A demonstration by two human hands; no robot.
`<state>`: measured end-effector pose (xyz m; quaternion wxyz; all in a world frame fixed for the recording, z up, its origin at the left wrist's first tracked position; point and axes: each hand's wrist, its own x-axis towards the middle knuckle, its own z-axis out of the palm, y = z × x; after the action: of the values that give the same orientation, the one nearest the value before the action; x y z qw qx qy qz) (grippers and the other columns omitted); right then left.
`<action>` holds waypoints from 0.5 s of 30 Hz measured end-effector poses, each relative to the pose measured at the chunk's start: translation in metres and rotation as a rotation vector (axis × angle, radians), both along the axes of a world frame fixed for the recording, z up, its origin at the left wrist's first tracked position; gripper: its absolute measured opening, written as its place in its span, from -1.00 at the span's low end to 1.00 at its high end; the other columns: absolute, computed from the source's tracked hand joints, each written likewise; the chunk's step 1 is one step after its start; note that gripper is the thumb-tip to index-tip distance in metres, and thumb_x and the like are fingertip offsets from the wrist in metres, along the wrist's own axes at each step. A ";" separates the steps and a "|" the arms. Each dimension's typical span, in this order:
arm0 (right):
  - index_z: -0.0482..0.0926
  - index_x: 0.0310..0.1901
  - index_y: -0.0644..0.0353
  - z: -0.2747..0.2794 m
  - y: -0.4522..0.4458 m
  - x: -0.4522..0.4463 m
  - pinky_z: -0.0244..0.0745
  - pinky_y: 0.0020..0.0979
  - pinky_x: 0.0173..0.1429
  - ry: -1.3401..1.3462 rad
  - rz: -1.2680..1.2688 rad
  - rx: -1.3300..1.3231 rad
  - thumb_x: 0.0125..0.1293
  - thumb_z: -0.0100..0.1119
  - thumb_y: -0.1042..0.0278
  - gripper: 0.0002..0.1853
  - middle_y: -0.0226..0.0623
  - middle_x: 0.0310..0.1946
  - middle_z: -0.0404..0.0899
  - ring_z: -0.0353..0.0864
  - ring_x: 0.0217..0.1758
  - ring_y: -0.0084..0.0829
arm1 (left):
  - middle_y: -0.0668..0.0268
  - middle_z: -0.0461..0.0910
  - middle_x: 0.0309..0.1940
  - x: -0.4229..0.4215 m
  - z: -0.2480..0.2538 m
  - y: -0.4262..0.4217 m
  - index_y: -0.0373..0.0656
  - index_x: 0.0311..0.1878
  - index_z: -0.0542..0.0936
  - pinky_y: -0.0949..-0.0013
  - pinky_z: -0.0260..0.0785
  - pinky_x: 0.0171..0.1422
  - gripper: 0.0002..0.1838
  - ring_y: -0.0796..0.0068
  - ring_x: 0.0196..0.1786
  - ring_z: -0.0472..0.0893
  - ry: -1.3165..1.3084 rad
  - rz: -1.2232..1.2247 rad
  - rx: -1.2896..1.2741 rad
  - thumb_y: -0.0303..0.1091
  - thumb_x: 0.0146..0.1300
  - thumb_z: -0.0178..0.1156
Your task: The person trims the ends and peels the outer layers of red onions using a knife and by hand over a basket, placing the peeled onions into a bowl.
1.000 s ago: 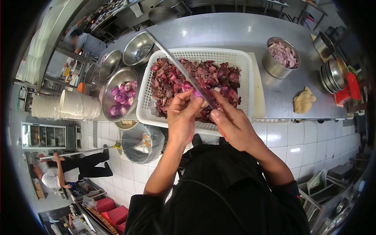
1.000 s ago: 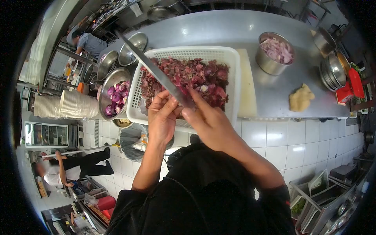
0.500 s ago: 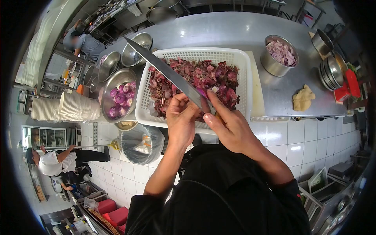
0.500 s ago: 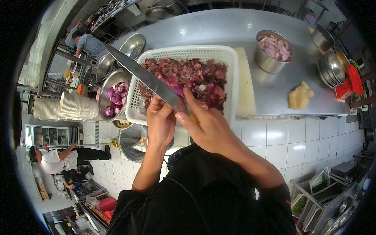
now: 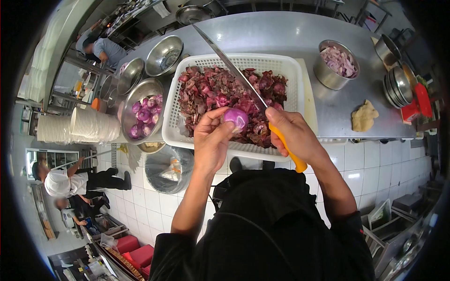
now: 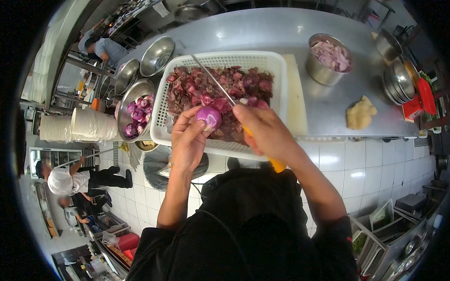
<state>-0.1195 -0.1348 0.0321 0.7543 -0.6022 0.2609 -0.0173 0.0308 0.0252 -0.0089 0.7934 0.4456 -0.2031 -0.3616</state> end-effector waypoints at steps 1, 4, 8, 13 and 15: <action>0.45 -0.40 0.17 0.002 0.001 0.001 0.22 -0.48 -0.61 -0.010 -0.024 -0.024 0.53 -0.04 -0.13 -0.50 -0.44 -0.69 0.37 0.30 -0.73 -0.61 | 0.13 0.62 0.02 0.002 -0.001 0.000 -0.30 0.16 0.48 0.11 0.52 0.29 -0.67 0.30 0.08 0.65 0.050 -0.012 -0.003 -0.54 0.34 0.17; 0.48 -0.35 0.20 -0.004 -0.002 0.003 0.23 -0.49 -0.61 0.033 -0.039 -0.002 0.52 -0.04 -0.15 -0.49 -0.42 -0.69 0.37 0.32 -0.73 -0.60 | 0.08 0.57 0.10 0.003 -0.002 0.000 -0.31 0.22 0.43 0.02 0.44 0.39 -0.61 0.20 0.16 0.61 0.221 -0.031 -0.042 -0.50 0.34 0.15; 0.51 -0.21 0.23 -0.006 -0.004 0.003 0.23 -0.49 -0.61 0.077 -0.098 0.002 0.52 -0.02 -0.13 -0.51 -0.41 -0.68 0.39 0.33 -0.72 -0.59 | 0.05 0.54 0.12 0.004 0.010 -0.006 -0.34 0.29 0.38 -0.04 0.38 0.45 -0.55 0.09 0.20 0.59 0.404 -0.004 -0.106 -0.54 0.33 0.06; 0.44 0.33 0.25 -0.003 0.000 0.004 0.27 -0.49 -0.61 0.064 -0.101 -0.030 0.54 -0.04 -0.13 -0.39 -0.44 -0.68 0.33 0.32 -0.69 -0.60 | 0.05 0.57 0.09 0.011 0.008 -0.009 -0.35 0.27 0.39 -0.02 0.37 0.47 -0.54 0.09 0.20 0.60 0.299 0.019 -0.057 -0.58 0.29 0.08; 0.36 0.42 0.19 -0.005 0.002 0.003 0.20 -0.53 -0.59 0.044 -0.093 -0.024 0.54 -0.02 -0.06 -0.40 -0.44 -0.64 0.37 0.30 -0.68 -0.64 | 0.09 0.60 0.05 0.012 0.009 -0.009 -0.35 0.25 0.42 0.02 0.41 0.43 -0.56 0.16 0.15 0.63 0.241 0.040 -0.035 -0.58 0.29 0.12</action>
<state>-0.1164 -0.1329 0.0274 0.7393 -0.5988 0.3051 -0.0423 0.0432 0.0159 -0.0003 0.8267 0.3889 -0.1039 -0.3930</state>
